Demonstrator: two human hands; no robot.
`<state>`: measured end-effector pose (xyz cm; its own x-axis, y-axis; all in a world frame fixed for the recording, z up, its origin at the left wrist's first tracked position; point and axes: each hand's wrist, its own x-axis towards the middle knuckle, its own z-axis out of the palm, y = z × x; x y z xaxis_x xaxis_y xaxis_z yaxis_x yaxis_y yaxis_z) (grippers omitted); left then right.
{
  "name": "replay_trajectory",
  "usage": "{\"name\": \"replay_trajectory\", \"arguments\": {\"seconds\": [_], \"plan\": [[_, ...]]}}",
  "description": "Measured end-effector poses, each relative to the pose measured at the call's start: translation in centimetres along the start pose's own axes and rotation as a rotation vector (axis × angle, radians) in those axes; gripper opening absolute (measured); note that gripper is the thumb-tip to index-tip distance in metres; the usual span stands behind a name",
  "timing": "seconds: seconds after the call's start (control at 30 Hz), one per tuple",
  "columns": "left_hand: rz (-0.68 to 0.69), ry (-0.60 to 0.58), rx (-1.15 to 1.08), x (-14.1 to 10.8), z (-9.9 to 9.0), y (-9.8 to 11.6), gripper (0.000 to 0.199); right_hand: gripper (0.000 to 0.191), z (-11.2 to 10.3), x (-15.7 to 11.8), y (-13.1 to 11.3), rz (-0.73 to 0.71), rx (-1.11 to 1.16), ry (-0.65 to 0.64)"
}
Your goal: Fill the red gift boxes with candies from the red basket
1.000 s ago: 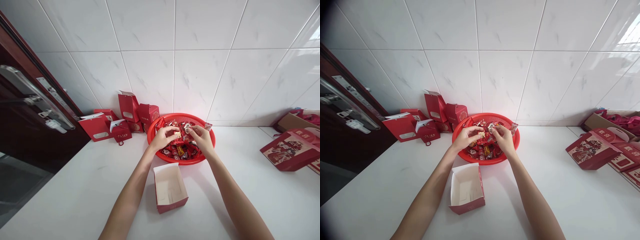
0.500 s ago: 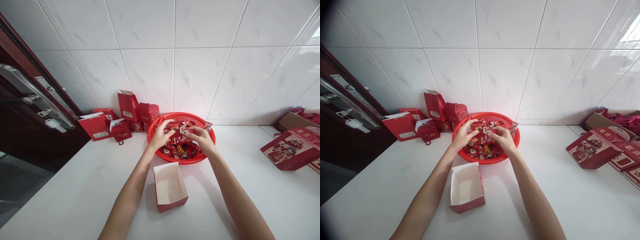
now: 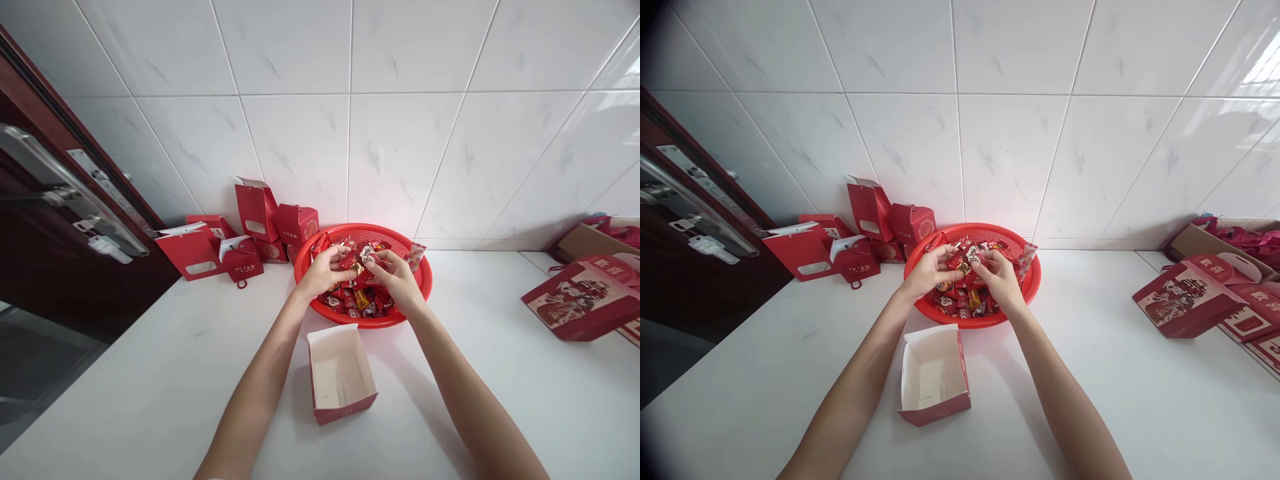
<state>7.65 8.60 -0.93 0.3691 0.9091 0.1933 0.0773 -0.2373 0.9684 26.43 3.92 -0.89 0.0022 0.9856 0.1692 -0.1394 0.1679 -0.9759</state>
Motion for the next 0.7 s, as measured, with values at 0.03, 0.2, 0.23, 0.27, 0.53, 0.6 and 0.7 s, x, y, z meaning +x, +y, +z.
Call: {"name": "replay_trajectory", "arguments": {"seconds": [0.03, 0.2, 0.23, 0.27, 0.53, 0.6, 0.7], "plan": [[-0.002, -0.016, 0.01, -0.06, 0.03, 0.12, 0.06, 0.046, 0.0, -0.02, -0.03, -0.008, -0.011, -0.002], [0.017, -0.035, 0.09, -0.08, 0.16, 0.46, 0.044, 0.043, -0.32, -0.08, -0.25, -0.022, -0.083, -0.035], [0.024, -0.029, 0.112, -0.05, 0.15, 0.47, 0.043, 0.042, -0.35, -0.1, -0.28, -0.017, -0.082, -0.039], [0.031, -0.028, 0.13, -0.02, 0.12, 0.46, 0.044, 0.042, -0.35, -0.12, -0.32, -0.007, -0.077, -0.04], [0.083, -0.006, 0.147, -0.02, 0.29, 0.42, 0.047, 0.048, -0.17, -0.28, -0.53, 0.109, -0.09, -0.087], [0.089, 0.099, 0.11, 0.1, 0.3, 0.19, 0.047, 0.047, -0.36, -0.21, -0.47, 0.077, -0.08, -0.068], [0.083, 0.285, 0.103, 0.36, -0.2, -0.36, 0.045, 0.041, -0.75, 0.02, -0.45, 0.031, -0.063, 0.017]]}}
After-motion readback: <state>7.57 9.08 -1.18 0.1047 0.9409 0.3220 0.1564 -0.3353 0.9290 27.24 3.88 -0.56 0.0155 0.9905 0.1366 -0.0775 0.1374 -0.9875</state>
